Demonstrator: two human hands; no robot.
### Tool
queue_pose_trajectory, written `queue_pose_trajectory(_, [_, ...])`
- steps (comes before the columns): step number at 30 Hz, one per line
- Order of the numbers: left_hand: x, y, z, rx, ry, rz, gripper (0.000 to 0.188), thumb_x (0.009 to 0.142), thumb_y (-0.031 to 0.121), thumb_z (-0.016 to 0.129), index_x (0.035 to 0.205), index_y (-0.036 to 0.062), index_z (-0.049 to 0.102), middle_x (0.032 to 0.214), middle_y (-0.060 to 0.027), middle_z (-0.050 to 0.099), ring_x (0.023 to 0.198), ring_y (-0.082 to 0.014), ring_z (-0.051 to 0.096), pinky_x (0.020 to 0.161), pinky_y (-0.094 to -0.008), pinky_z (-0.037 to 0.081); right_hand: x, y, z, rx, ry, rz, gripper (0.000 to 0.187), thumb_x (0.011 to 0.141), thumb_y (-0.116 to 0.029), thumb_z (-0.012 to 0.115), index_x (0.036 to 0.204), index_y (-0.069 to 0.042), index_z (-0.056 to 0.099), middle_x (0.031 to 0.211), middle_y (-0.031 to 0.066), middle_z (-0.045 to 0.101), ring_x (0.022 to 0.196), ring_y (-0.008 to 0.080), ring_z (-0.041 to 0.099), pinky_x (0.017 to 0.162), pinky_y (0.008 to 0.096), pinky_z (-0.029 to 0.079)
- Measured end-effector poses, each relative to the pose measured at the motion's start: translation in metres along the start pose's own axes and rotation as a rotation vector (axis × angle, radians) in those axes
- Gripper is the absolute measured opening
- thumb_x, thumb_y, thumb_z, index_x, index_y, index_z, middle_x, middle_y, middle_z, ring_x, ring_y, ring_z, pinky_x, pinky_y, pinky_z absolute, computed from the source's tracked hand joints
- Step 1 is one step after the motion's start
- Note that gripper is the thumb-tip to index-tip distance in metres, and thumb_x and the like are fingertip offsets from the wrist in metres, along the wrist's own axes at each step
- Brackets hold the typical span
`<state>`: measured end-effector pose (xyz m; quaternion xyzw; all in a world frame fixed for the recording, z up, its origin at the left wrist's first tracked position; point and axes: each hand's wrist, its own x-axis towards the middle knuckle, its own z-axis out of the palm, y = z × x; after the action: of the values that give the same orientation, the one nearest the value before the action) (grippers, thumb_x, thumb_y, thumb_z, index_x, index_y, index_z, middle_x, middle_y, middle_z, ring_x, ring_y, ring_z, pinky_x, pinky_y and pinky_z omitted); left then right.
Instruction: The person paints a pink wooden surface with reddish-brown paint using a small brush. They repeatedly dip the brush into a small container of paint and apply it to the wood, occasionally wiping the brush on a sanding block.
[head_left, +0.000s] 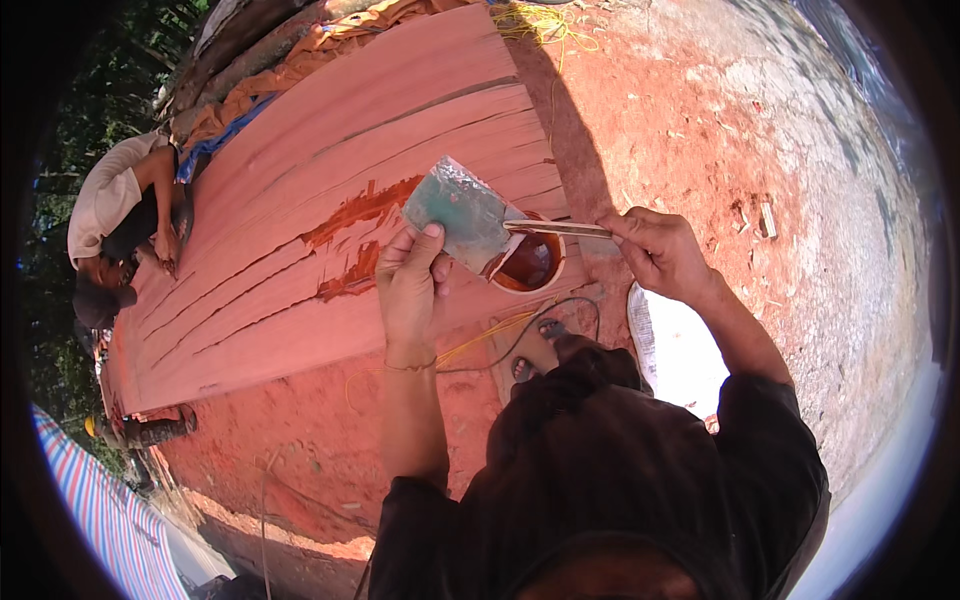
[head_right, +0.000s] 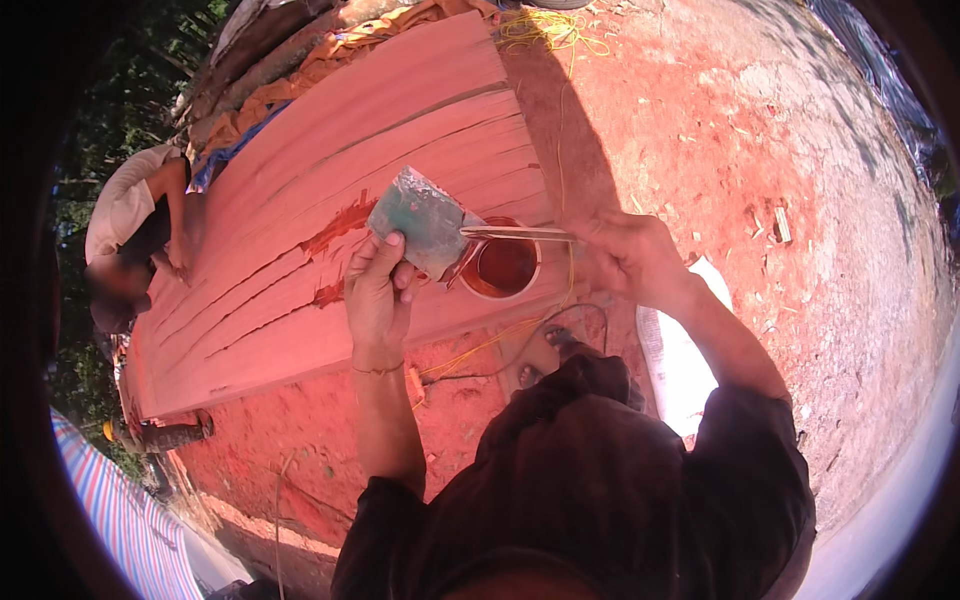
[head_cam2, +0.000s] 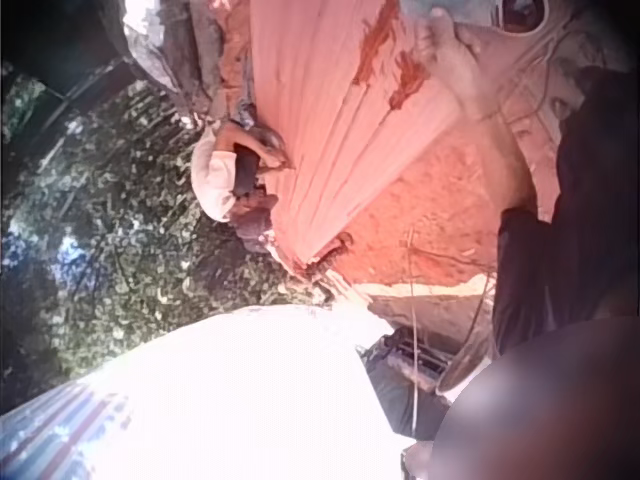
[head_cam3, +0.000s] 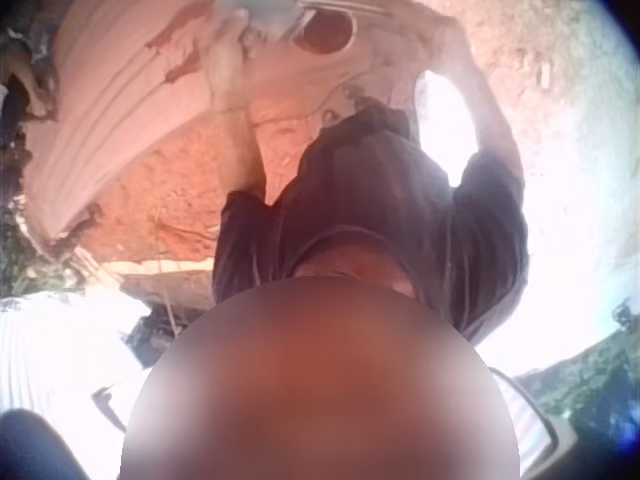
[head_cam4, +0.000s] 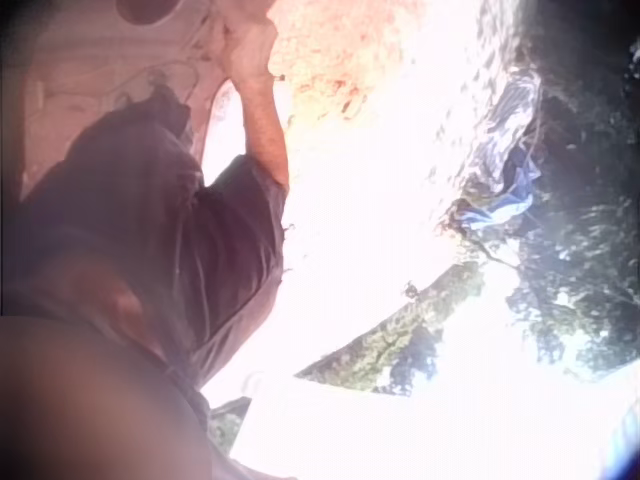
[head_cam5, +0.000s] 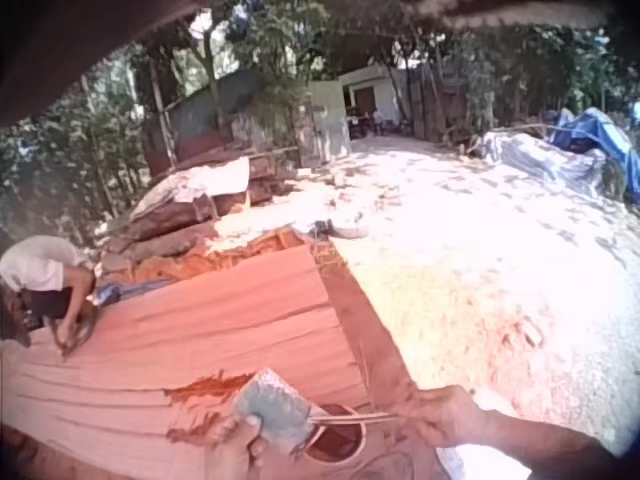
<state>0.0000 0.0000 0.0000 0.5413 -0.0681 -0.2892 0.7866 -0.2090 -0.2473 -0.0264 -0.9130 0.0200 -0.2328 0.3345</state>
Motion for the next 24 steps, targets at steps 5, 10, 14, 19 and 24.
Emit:
queue_pose_trajectory(5, [0.001, -0.007, -0.006, -0.05, 0.039, 0.033, 0.012, 0.101, 0.016, 0.07, 0.094, 0.0069, 0.071, 0.07, 0.0035, 0.061, 0.052, -0.0029, 0.047, 0.042, -0.0198, 0.035, -0.013, -0.031, 0.03, -0.058, 0.098, 0.128, 0.031, 0.089, 0.007, 0.063, 0.118, 0.0, 0.071, 0.078, 0.0173, 0.065, 0.064, 0.0305, 0.065, 0.058, 0.0382, 0.05])
queue_pose_trajectory(10, [-0.008, -0.015, -0.018, -0.044, 0.141, 0.072, 0.013, 0.099, 0.017, 0.072, 0.089, 0.0093, 0.069, 0.069, 0.0038, 0.06, 0.05, -0.0031, 0.047, 0.041, -0.0202, 0.035, -0.02, -0.075, 0.078, -0.118, 0.191, 0.175, 0.025, 0.094, 0.004, 0.063, 0.117, 0.006, 0.071, 0.09, 0.0235, 0.071, 0.074, 0.0344, 0.072, 0.066, 0.0383, 0.055])
queue_pose_trajectory(14, [-0.013, -0.018, -0.032, -0.036, 0.178, 0.09, 0.013, 0.098, 0.017, 0.073, 0.088, 0.0092, 0.069, 0.067, 0.0034, 0.06, 0.047, -0.0033, 0.046, 0.039, -0.0207, 0.034, -0.024, -0.098, 0.103, -0.067, 0.2, 0.346, 0.025, 0.094, 0.003, 0.063, 0.118, 0.007, 0.071, 0.088, 0.0239, 0.071, 0.075, 0.0305, 0.073, 0.066, 0.0355, 0.055])
queue_pose_trajectory(19, [-0.018, -0.017, -0.051, -0.054, 0.222, 0.158, 0.014, 0.098, 0.015, 0.072, 0.086, 0.0092, 0.068, 0.066, 0.0032, 0.059, 0.046, -0.0037, 0.046, 0.039, -0.0212, 0.033, -0.02, -0.112, 0.13, 0.049, 0.211, 0.343, 0.027, 0.095, 0.002, 0.061, 0.12, 0.007, 0.071, 0.087, 0.019, 0.072, 0.073, 0.0225, 0.07, 0.066, 0.0334, 0.054])
queue_pose_trajectory(24, [-0.018, -0.011, -0.068, -0.055, 0.316, 0.212, 0.014, 0.097, 0.015, 0.073, 0.086, 0.0091, 0.066, 0.065, 0.0042, 0.055, 0.045, -0.005, 0.046, 0.039, -0.0215, 0.033, -0.019, -0.122, 0.155, 0.436, 0.145, 0.525, 0.028, 0.1, -0.004, 0.061, 0.125, 0.003, 0.071, 0.087, 0.0083, 0.073, 0.065, 0.0123, 0.062, 0.06, 0.0261, 0.049])
